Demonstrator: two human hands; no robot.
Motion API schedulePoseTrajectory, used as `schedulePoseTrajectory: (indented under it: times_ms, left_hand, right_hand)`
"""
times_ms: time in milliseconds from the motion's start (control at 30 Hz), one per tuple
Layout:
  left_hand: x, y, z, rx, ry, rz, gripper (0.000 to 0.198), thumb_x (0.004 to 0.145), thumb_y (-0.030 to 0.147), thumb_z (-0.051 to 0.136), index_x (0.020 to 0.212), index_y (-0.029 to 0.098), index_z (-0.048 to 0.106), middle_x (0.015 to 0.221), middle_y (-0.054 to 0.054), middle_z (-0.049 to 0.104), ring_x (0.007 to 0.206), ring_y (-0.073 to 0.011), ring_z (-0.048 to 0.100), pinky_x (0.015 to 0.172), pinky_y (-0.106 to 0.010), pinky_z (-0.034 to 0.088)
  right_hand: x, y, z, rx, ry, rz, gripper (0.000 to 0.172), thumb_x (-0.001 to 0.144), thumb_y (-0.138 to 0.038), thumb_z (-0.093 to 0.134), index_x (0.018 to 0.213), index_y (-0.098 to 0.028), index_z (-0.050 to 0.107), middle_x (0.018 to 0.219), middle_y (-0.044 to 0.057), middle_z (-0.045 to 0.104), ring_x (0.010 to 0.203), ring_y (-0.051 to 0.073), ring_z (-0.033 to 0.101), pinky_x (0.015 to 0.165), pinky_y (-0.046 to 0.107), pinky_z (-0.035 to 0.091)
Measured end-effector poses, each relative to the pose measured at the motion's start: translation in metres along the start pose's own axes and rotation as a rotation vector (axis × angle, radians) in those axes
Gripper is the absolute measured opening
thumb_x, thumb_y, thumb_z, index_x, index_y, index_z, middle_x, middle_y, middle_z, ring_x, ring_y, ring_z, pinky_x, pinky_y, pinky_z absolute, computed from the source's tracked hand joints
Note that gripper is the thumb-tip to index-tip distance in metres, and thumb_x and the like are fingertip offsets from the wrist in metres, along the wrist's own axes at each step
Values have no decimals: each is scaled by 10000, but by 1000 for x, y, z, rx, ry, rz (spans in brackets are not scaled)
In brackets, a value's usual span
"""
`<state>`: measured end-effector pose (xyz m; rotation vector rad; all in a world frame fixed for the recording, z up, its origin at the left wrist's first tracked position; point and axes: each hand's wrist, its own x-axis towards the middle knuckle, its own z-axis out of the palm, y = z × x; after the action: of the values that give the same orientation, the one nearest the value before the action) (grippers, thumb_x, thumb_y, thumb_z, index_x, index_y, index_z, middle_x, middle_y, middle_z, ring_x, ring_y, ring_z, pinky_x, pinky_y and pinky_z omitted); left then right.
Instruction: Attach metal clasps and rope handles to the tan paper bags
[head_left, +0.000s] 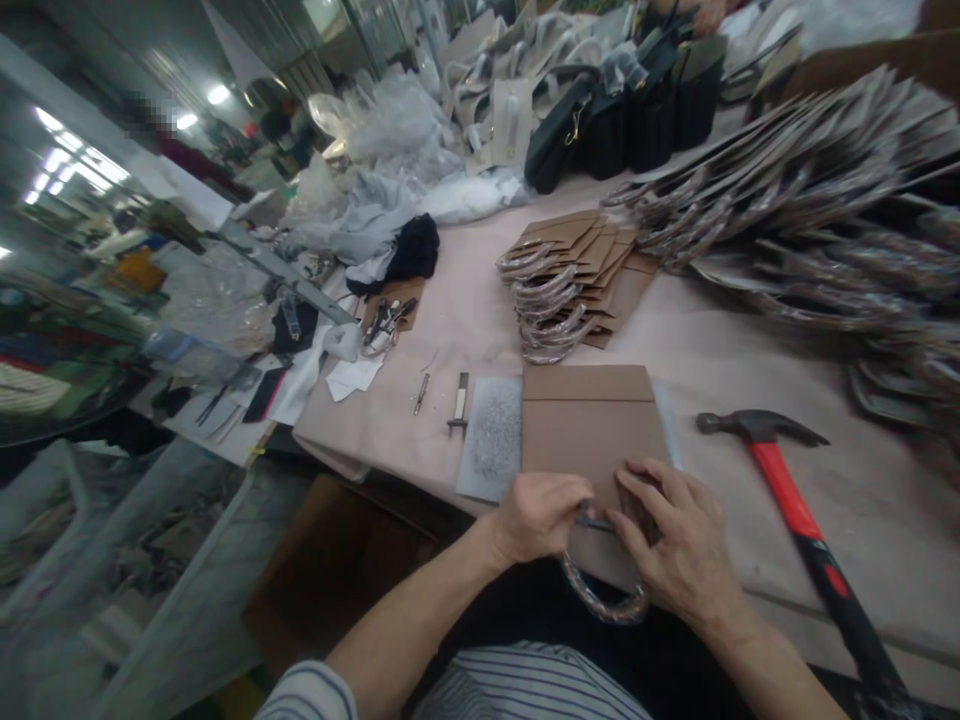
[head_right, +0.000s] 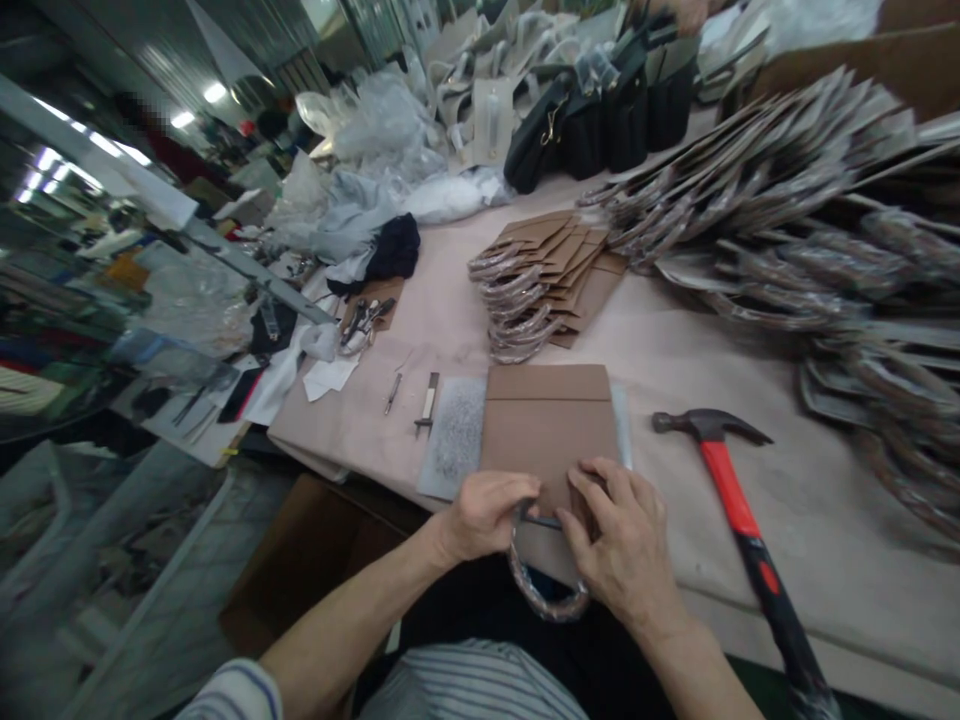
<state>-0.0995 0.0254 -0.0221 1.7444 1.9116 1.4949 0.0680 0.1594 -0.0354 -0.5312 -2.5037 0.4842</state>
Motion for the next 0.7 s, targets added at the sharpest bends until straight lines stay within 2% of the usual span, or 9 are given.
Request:
schedulePoseTrajectory:
  times_ms: [100,167,267,400,700]
  left_hand:
    - [-1,-1,0,-79,179,-259,148,950,222,579,949,139,701,903,-94,791,838,-186,768,799,-293,641]
    - [2,1,0,-128,216,-354,154,943,230,597,939,129,713,887,-90,792,815,-186,766,782,-290,641]
    - [9,4,-1,-170,128,-295,117,900,206,647,896,135,739,877,-80,796,805,-182,764,766,-262,630]
    - [15,9,1,-172,77,-237,120,903,194,642,905,137,748,868,-77,794,795,-175,761,769,-249,617]
    - [15,7,6,-136,66,-231,136,916,223,618,895,153,732,866,-74,789,783,-176,753,757,-263,618]
  right_hand:
    - [-1,1,2,-9,2,-3,314,963,-383,546,1207,-196,610,1265,122,592,1115,320,553,932,500,460]
    - [-2,1,2,-6,-1,-4,313,964,-379,552,1209,-193,608,1270,123,589,1118,320,549,932,501,459]
    - [-2,2,2,-3,-14,-5,325,967,-380,550,1226,-191,601,1270,125,586,1126,323,543,934,508,455]
    - [-1,1,2,-2,-21,-6,318,977,-376,532,1224,-187,594,1268,126,583,1127,322,543,933,503,452]
    - [-2,1,2,2,-19,-6,322,966,-367,555,1220,-174,603,1269,127,584,1140,328,533,944,502,445]
